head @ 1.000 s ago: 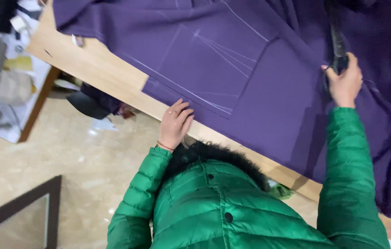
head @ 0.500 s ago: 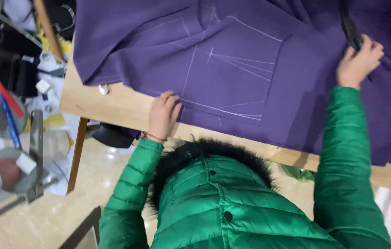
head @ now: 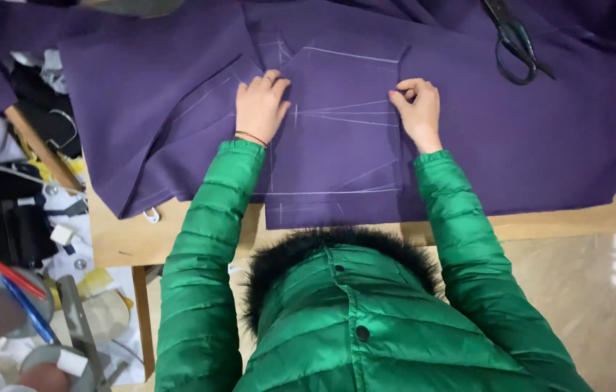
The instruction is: Marking a pattern on purple fabric with chalk and then cutting it out using large tailor's shears.
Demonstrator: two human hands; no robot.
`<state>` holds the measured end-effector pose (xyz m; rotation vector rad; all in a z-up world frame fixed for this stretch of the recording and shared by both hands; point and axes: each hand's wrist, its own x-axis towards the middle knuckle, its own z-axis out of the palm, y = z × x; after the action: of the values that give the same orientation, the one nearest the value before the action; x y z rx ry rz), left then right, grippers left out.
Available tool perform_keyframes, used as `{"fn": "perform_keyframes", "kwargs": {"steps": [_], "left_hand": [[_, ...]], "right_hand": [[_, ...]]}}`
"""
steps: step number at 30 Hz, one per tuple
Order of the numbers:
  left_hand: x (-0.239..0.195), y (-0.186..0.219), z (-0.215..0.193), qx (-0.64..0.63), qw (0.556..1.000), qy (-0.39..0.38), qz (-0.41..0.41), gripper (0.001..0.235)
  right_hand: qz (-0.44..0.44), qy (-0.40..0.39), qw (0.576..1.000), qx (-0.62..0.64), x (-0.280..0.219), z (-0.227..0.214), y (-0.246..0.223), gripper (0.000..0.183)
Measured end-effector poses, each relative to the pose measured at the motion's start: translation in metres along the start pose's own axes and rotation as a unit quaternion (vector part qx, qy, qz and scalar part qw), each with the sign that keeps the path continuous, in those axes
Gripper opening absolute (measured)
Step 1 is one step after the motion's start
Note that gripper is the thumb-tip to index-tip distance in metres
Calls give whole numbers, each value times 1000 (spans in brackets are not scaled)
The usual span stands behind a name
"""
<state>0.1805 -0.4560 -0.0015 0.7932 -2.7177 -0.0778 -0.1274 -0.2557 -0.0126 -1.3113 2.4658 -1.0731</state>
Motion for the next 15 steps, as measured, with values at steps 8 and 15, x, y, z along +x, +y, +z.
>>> {"fn": "perform_keyframes", "kwargs": {"steps": [8, 15], "left_hand": [[6, -15, 17, -100, 986, 71, -115, 23], [-52, 19, -43, -251, 959, 62, -117, 38]], "right_hand": [[77, 9, 997, -12, -15, -1, -30, 31], [83, 1, 996, -22, -18, -1, -30, 16]]}}
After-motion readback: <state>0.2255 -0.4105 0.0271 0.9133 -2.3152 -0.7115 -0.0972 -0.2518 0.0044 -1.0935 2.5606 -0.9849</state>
